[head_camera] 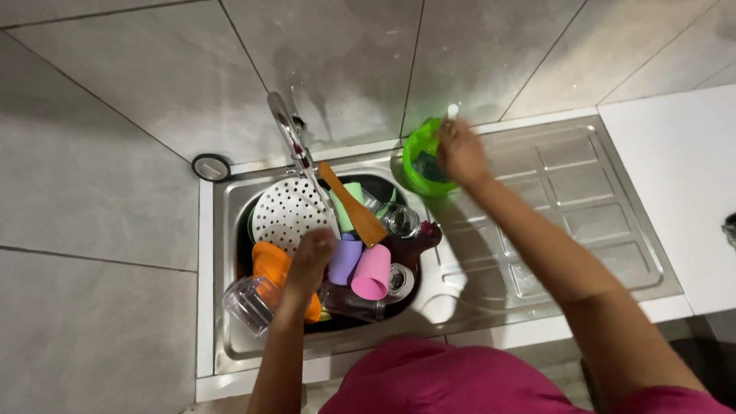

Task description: Washing various dishes, cups, and utensils in a kitchen sink using a sponge and soap.

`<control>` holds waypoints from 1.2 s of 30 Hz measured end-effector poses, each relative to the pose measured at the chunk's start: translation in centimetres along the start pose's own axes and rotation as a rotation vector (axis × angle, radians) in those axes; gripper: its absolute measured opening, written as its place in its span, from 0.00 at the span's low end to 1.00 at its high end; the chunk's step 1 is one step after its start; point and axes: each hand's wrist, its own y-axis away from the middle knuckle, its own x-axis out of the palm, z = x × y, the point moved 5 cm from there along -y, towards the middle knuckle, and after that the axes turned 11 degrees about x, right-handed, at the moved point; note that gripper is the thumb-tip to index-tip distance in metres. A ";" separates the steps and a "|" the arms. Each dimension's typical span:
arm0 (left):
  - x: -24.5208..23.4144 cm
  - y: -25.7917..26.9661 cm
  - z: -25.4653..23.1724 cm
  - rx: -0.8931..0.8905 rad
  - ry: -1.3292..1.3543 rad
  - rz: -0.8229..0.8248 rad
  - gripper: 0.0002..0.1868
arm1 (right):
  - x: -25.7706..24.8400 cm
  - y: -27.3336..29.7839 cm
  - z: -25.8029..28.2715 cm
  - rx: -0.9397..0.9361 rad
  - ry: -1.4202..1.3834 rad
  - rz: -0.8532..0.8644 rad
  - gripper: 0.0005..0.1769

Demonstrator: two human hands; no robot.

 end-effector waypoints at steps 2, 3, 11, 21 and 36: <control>0.0 1.5 -0.4 -0.019 0.063 0.003 0.17 | 1.3 1.0 1.4 0.022 -0.037 0.076 0.24; 0.1 2.4 -0.5 -0.042 0.125 0.008 0.17 | 2.1 1.7 2.0 0.048 -0.076 0.154 0.28; 0.9 4.4 -5.1 -0.102 0.047 -0.032 0.14 | 9.1 1.7 -2.5 0.130 -0.023 0.428 0.23; 1.4 3.3 -4.4 0.007 0.041 -0.052 0.14 | 2.8 -0.3 -1.0 0.161 -0.128 0.175 0.18; 0.0 -10.1 -0.5 -0.256 0.152 -0.246 0.24 | 5.8 -0.2 -3.3 0.277 -0.204 0.354 0.18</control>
